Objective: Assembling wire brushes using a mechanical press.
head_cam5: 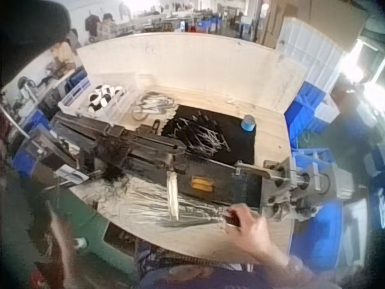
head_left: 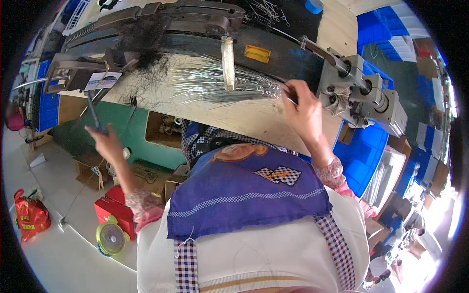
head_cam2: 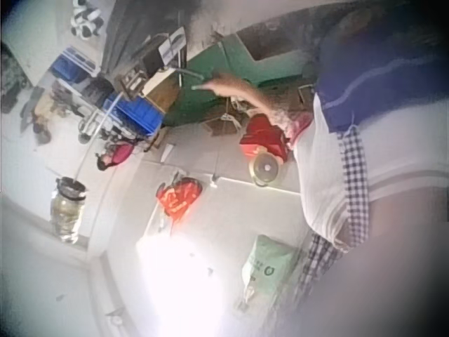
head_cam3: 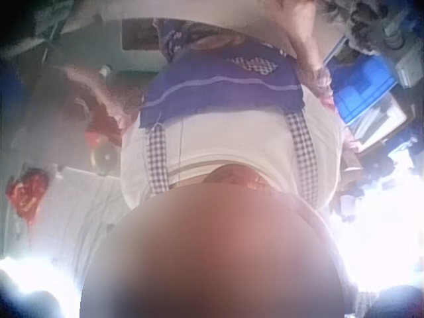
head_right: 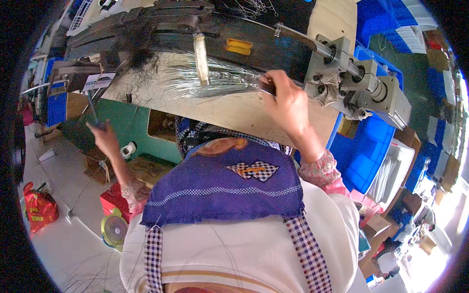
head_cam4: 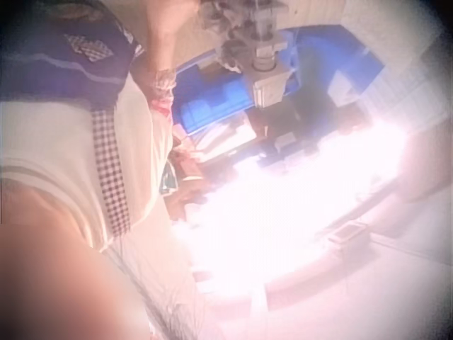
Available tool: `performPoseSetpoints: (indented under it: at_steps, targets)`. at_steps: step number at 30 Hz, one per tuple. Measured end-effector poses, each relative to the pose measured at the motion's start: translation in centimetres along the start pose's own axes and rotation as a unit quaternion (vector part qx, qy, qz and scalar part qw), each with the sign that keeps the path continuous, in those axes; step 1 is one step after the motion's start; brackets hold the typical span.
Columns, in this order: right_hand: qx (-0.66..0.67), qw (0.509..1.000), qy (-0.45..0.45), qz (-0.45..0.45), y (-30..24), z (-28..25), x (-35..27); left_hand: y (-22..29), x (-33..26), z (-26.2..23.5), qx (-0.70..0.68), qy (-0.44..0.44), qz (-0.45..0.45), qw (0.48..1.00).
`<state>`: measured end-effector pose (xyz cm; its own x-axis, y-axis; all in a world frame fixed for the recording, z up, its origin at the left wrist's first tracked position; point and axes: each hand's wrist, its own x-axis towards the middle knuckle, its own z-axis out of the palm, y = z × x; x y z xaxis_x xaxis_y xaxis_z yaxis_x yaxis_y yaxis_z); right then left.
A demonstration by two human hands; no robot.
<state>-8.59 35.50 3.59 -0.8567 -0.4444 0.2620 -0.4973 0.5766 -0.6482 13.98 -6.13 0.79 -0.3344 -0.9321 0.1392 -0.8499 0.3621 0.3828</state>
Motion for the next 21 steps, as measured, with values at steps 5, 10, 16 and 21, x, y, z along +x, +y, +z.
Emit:
performPoseSetpoints:
  at_steps: [5,10,16,21]
  targets:
    - [0.002,0.991,0.129,-0.026,-3.2,-6.4,0.8,15.8,-7.7,-2.0,-0.275,-0.010,0.432,0.859]
    - [0.025,0.961,0.033,-0.274,-10.6,-10.3,4.7,26.0,-13.5,-5.5,-0.470,-0.300,0.566,0.607]
    - [0.001,0.996,0.057,-0.069,-7.1,-9.8,6.2,20.3,-10.5,-0.8,-0.436,-0.387,0.404,0.705]
    - [-0.094,0.968,-0.021,-0.230,-4.7,-6.5,10.0,22.7,-14.0,2.5,-0.568,-0.515,0.152,0.623]
